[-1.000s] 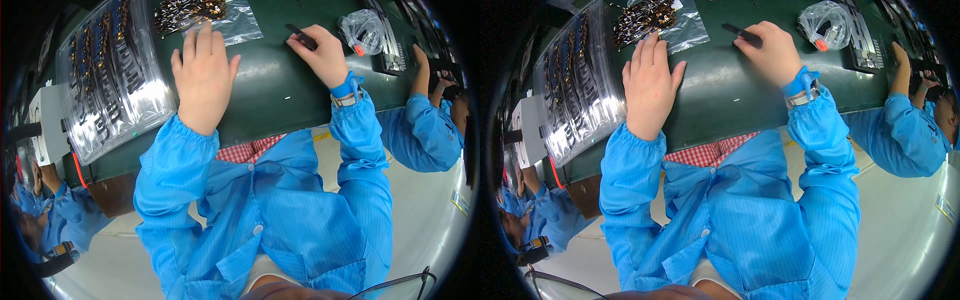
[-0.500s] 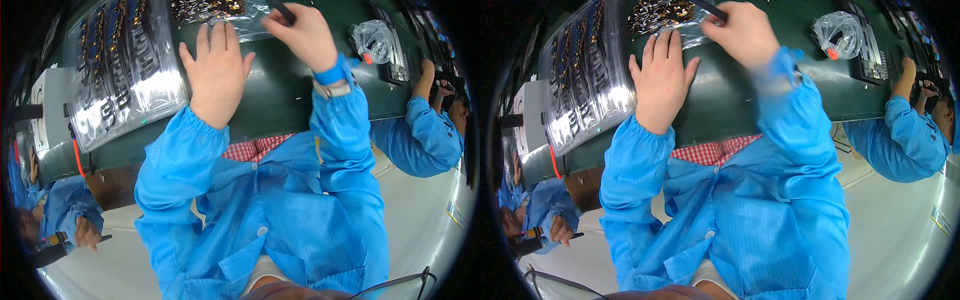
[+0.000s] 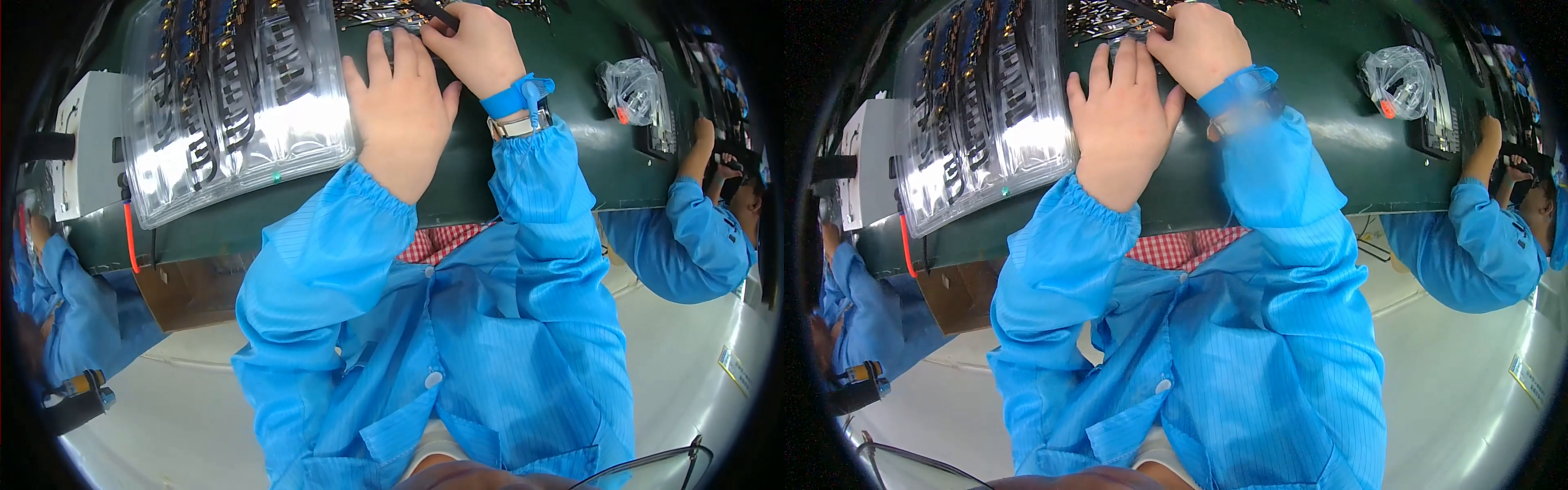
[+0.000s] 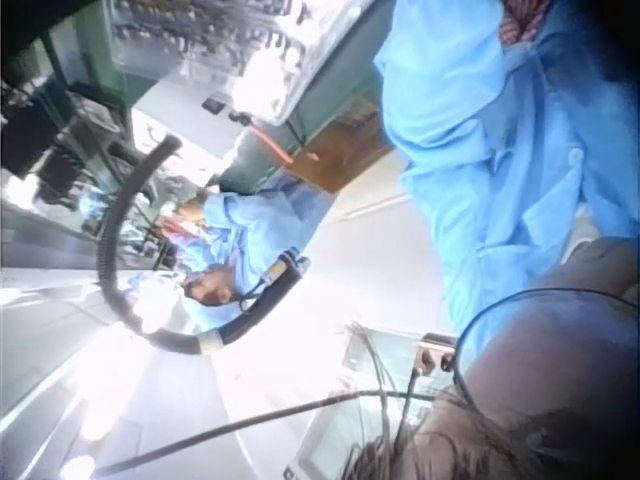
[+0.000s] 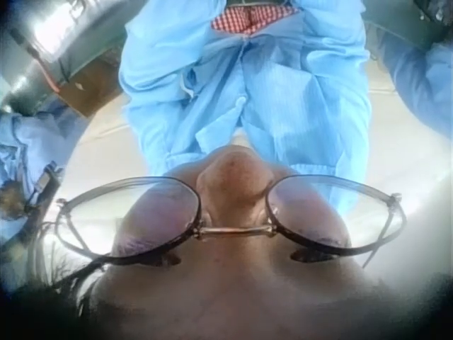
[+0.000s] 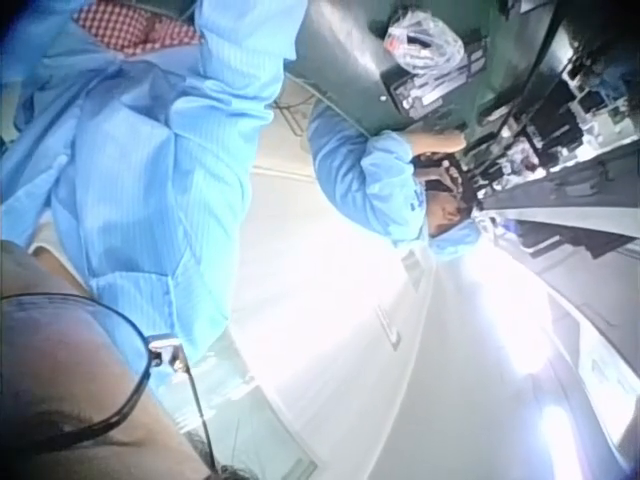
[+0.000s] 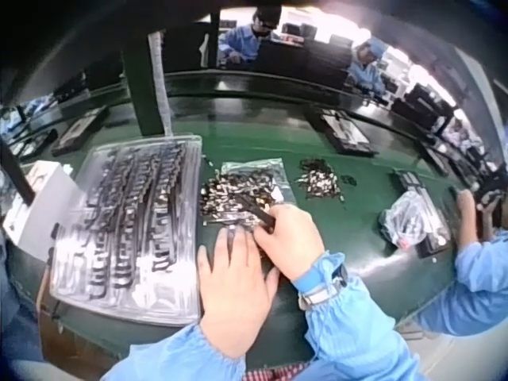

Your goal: Assembling electronic components by attaching flexible ribbon cables to a device housing.

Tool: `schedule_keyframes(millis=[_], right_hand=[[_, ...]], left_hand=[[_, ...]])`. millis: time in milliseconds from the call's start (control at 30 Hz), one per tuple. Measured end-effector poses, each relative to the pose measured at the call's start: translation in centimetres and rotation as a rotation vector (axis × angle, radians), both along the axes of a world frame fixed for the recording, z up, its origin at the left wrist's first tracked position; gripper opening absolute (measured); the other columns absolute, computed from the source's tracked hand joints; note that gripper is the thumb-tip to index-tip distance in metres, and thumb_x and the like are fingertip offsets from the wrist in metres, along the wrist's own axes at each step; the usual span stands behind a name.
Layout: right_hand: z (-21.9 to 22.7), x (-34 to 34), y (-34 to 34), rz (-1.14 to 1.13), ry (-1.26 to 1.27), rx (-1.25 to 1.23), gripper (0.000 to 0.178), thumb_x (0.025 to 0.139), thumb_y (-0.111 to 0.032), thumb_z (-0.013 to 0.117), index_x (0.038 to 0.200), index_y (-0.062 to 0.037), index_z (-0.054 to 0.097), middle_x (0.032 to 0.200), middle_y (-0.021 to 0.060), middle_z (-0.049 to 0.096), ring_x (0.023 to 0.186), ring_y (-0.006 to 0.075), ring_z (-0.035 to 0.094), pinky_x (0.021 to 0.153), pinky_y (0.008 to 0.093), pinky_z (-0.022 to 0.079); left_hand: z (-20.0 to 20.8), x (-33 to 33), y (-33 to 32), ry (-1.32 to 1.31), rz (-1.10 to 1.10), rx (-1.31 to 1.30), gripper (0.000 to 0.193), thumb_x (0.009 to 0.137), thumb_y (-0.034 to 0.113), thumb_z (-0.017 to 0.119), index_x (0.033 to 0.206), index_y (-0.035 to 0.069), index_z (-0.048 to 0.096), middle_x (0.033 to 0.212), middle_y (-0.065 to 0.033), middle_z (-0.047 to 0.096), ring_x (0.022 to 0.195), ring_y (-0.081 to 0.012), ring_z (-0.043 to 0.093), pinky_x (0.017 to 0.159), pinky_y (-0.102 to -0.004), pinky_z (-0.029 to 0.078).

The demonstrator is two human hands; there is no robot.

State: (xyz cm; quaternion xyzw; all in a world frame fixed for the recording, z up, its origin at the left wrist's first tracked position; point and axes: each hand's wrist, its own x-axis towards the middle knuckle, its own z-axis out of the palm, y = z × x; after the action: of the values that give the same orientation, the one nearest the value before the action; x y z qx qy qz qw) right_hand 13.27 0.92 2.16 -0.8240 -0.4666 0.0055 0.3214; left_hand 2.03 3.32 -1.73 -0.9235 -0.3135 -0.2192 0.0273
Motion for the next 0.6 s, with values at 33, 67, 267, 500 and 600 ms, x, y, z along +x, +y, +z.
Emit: schedule_keyframes(millis=[33, 67, 267, 500, 600], right_hand=[[0.6, -0.3, 0.0, -0.021, 0.017, -0.031, 0.021, 0.071, -0.017, 0.062, 0.077, 0.0038, 0.062, 0.076, 0.023, 0.06, 0.073, 0.0366, 0.06, 0.066, 0.0407, 0.048], [0.9, -0.6, 0.1, -0.042, 0.034, -0.062, 0.021, 0.071, -0.017, 0.062, 0.076, 0.0037, 0.061, 0.077, 0.0233, 0.06, 0.074, 0.0369, 0.06, 0.066, 0.0409, 0.048], [1.1, -0.4, 0.4, -0.02, 0.064, -0.104, 0.02, 0.071, -0.017, 0.061, 0.076, 0.0031, 0.061, 0.074, 0.0229, 0.06, 0.072, 0.0377, 0.059, 0.066, 0.0418, 0.048], [0.9, -0.2, 0.6, -0.058, -0.03, -0.117, 0.023, 0.072, -0.019, 0.063, 0.073, 0.0044, 0.062, 0.069, 0.0229, 0.059, 0.068, 0.0369, 0.06, 0.062, 0.0414, 0.048], [2.0, 1.1, -0.2, 0.055, 0.158, -0.144, 0.029, 0.073, -0.024, 0.065, 0.072, 0.0046, 0.062, 0.064, 0.0219, 0.058, 0.063, 0.0348, 0.061, 0.057, 0.0393, 0.047]], left_hand=[[0.0, -0.1, -0.1, -0.004, 0.005, -0.003, 0.058, 0.078, 0.042, 0.057, 0.122, 0.005, 0.048, 0.125, -0.005, 0.046, 0.117, -0.025, 0.042, 0.091, -0.0513, 0.036], [0.0, -0.1, -0.1, -0.005, 0.008, -0.005, 0.058, 0.078, 0.042, 0.057, 0.122, 0.005, 0.048, 0.125, -0.005, 0.046, 0.117, -0.025, 0.042, 0.091, -0.0513, 0.036], [0.3, 0.0, -0.1, 0.042, 0.011, -0.013, 0.059, 0.077, 0.041, 0.058, 0.123, 0.006, 0.047, 0.125, -0.0047, 0.046, 0.117, -0.0243, 0.041, 0.093, -0.0504, 0.034], [0.7, 0.0, -0.1, 0.153, 0.005, -0.02, 0.06, 0.083, 0.047, 0.05, 0.127, 0.007, 0.045, 0.13, -0.0061, 0.04, 0.123, -0.0249, 0.035, 0.098, -0.0493, 0.027], [0.3, 0.0, 0.1, 0.021, -0.008, 0.024, 0.057, 0.078, 0.042, 0.057, 0.121, 0.004, 0.049, 0.123, -0.006, 0.048, 0.113, -0.0255, 0.045, 0.09, -0.049, 0.037]])
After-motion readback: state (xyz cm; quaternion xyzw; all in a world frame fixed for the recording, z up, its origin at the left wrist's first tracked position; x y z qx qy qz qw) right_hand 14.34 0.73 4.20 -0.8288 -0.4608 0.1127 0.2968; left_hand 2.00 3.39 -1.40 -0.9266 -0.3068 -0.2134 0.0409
